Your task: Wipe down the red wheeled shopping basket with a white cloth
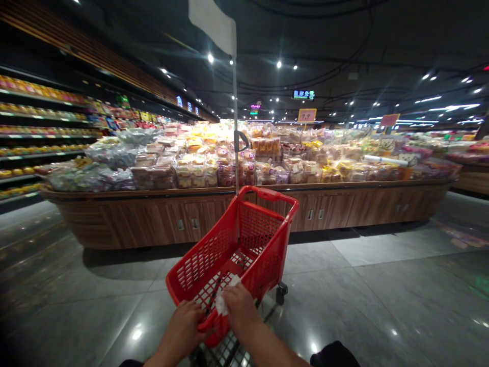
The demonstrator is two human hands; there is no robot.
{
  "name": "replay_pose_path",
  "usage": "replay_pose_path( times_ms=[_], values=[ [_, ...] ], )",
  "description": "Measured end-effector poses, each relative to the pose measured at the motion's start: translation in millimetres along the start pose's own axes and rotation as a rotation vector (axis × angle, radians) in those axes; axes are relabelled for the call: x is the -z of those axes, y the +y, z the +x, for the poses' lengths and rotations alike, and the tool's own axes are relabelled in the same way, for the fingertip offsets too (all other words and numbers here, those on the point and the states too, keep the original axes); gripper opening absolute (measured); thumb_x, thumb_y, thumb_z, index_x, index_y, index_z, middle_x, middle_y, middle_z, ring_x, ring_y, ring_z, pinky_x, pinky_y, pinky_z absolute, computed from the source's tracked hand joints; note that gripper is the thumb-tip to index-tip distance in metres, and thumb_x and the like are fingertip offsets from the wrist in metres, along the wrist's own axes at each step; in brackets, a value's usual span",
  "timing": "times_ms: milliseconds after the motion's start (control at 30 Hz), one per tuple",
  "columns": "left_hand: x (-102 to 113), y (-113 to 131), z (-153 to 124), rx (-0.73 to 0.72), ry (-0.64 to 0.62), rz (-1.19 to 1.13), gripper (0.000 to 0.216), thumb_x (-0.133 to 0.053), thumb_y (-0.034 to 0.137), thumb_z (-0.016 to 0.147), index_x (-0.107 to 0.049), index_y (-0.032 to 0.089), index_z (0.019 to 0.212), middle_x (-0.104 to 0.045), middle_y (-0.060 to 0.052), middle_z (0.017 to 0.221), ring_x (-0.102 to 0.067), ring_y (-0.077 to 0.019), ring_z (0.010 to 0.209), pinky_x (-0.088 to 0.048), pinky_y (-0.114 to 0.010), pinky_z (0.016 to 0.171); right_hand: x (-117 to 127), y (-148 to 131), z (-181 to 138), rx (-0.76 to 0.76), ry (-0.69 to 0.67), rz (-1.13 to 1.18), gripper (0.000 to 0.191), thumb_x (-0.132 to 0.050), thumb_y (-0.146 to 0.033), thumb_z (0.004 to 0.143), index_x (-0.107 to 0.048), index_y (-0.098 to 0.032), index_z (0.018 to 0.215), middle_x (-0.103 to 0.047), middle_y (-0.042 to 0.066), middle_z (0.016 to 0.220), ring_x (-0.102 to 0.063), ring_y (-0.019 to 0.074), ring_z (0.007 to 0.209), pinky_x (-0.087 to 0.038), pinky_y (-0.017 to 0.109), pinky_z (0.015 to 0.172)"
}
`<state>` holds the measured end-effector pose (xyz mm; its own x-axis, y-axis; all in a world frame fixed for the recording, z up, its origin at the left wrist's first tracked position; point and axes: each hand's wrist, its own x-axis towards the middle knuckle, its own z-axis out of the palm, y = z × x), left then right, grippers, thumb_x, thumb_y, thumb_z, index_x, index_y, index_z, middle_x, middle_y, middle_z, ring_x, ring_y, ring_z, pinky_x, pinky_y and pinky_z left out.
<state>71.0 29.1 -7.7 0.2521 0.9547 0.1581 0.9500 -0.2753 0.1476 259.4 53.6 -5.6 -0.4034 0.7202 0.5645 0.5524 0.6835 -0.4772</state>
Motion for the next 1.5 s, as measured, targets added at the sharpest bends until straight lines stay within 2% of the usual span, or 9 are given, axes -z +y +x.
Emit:
replay_pose_path(
  times_ms=[167,400,567,833,1033,1167,1267,1400,1500],
  values=[
    [6,-2,-2,-0.025,-0.009,-0.012,0.018,-0.066,0.038,0.062,-0.063,0.02,0.065,-0.065,-0.004,0.079,-0.054,-0.0211,0.085,-0.033,-0.034,0.082,-13,-16,-11,0.078,-0.058,0.024,0.027,-0.059,-0.012,0.076,-0.065,-0.02,0.101,-0.067,0.005,0.105,-0.058,0.02,0.093,-0.046,0.031,0.085],
    [7,-7,-3,-0.015,-0.004,-0.032,0.024,-0.065,0.043,0.064,-0.061,0.02,0.061,-0.064,-0.004,0.078,-0.054,-0.0212,0.085,-0.033,-0.034,0.081,14,13,9,-0.151,0.12,-0.028,0.032,-0.049,-0.002,0.077,-0.068,-0.017,0.096,-0.068,0.01,0.101,-0.06,0.0217,0.096,-0.047,0.035,0.088],
    [9,-16,-4,-0.051,0.003,-0.036,0.028,-0.069,0.047,0.06,-0.061,0.019,0.06,-0.064,-0.003,0.076,-0.053,-0.0203,0.084,-0.033,-0.033,0.08,7,5,8,-0.068,0.023,0.009,0.034,-0.049,-0.003,0.077,-0.068,-0.019,0.101,-0.068,0.006,0.105,-0.059,0.0187,0.099,-0.046,0.03,0.089],
    [23,-41,-5,-0.041,-0.048,0.01,0.032,-0.068,0.051,0.058,-0.062,0.02,0.063,-0.065,-0.003,0.077,-0.054,-0.0207,0.086,-0.034,-0.031,0.082,50,49,38,-0.241,0.163,-0.068,0.034,-0.043,-0.005,0.078,-0.069,-0.017,0.095,-0.068,0.009,0.103,-0.06,0.0201,0.099,-0.044,0.034,0.09],
    [40,-1,8,0.044,-0.127,-0.003,0.046,-0.054,0.062,0.066,-0.063,0.023,0.088,-0.069,-0.005,0.089,-0.061,-0.0249,0.088,-0.039,-0.035,0.082,-1,12,24,-0.108,0.071,0.005,0.038,-0.047,-0.003,0.075,-0.067,-0.019,0.103,-0.067,0.005,0.107,-0.06,0.0199,0.099,-0.044,0.032,0.089],
    [33,30,28,0.178,-0.132,0.0,0.041,-0.041,0.047,0.081,-0.055,0.02,0.109,-0.068,-0.009,0.096,-0.063,-0.0245,0.09,-0.045,-0.033,0.074,-14,3,25,-0.07,0.041,0.035,0.036,-0.048,-0.004,0.076,-0.068,-0.019,0.101,-0.068,0.005,0.106,-0.061,0.0192,0.096,-0.046,0.031,0.086],
    [25,27,36,0.294,-0.137,0.058,0.04,-0.03,0.042,0.088,-0.055,0.018,0.108,-0.069,-0.012,0.091,-0.065,-0.0275,0.086,-0.047,-0.037,0.07,5,19,34,-0.065,0.014,-0.007,0.033,-0.046,-0.006,0.079,-0.068,-0.02,0.099,-0.068,0.004,0.104,-0.06,0.0181,0.095,-0.045,0.03,0.085],
    [22,7,36,0.303,-0.109,0.102,0.043,-0.028,0.046,0.089,-0.059,0.018,0.1,-0.069,-0.013,0.088,-0.065,-0.0282,0.085,-0.049,-0.04,0.071,44,49,46,-0.211,0.082,-0.127,0.032,-0.042,-0.006,0.081,-0.068,-0.017,0.096,-0.068,0.007,0.1,-0.059,0.0182,0.095,-0.042,0.028,0.086],
    [23,-1,35,0.296,-0.099,0.112,0.041,-0.028,0.044,0.089,-0.058,0.019,0.101,-0.069,-0.012,0.089,-0.065,-0.0273,0.085,-0.049,-0.041,0.072,47,50,51,-0.263,0.113,-0.158,0.03,-0.04,-0.006,0.082,-0.068,-0.014,0.092,-0.068,0.01,0.095,-0.059,0.0191,0.092,-0.042,0.029,0.085]
  ],
)
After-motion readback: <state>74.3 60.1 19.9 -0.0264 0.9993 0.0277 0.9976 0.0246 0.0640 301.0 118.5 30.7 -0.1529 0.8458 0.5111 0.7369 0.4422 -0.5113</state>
